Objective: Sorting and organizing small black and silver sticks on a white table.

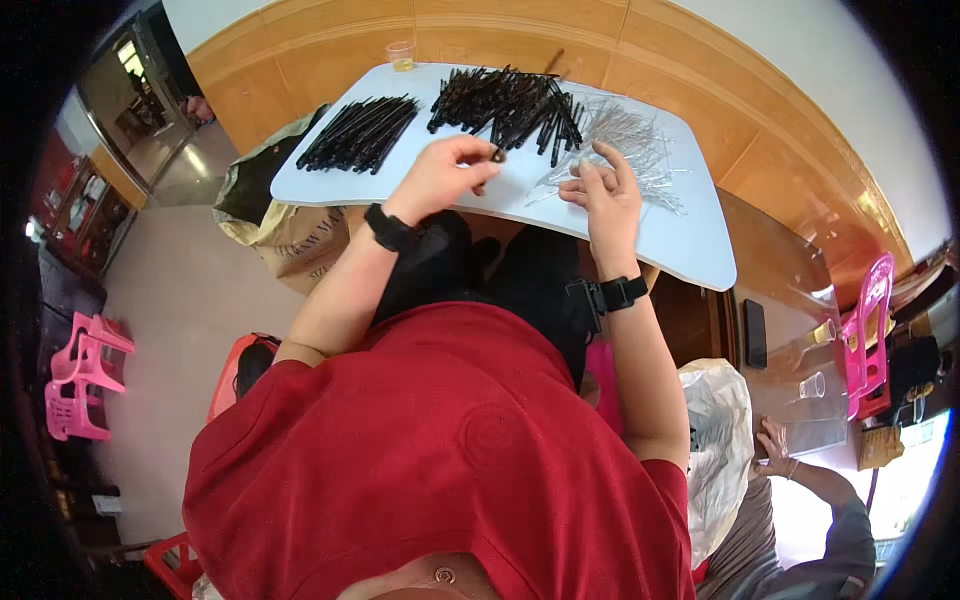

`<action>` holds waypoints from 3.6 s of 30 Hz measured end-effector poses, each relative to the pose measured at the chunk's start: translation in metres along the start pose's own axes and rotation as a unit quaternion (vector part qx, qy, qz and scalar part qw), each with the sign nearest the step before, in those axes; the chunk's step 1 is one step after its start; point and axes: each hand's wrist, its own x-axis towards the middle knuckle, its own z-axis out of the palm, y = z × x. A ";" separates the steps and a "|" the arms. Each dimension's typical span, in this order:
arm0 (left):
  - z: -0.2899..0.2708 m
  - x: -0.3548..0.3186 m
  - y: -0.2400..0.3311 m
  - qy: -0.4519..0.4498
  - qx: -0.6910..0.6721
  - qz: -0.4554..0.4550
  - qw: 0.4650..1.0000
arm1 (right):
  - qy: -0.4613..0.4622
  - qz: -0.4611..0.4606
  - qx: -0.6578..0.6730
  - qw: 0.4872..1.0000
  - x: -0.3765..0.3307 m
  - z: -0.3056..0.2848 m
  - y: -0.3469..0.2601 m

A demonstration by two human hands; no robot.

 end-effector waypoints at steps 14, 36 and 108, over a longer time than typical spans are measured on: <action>-0.232 -0.022 0.004 0.162 0.428 -0.218 0.862 | -0.031 0.009 -0.116 0.993 0.000 -0.001 0.014; 0.044 0.035 -0.005 -0.130 0.423 0.123 0.888 | -0.096 0.099 -0.507 0.851 0.015 -0.081 -0.071; 0.059 0.039 -0.029 -0.062 0.258 0.070 0.962 | -0.001 -0.076 -0.687 0.722 0.047 -0.088 0.013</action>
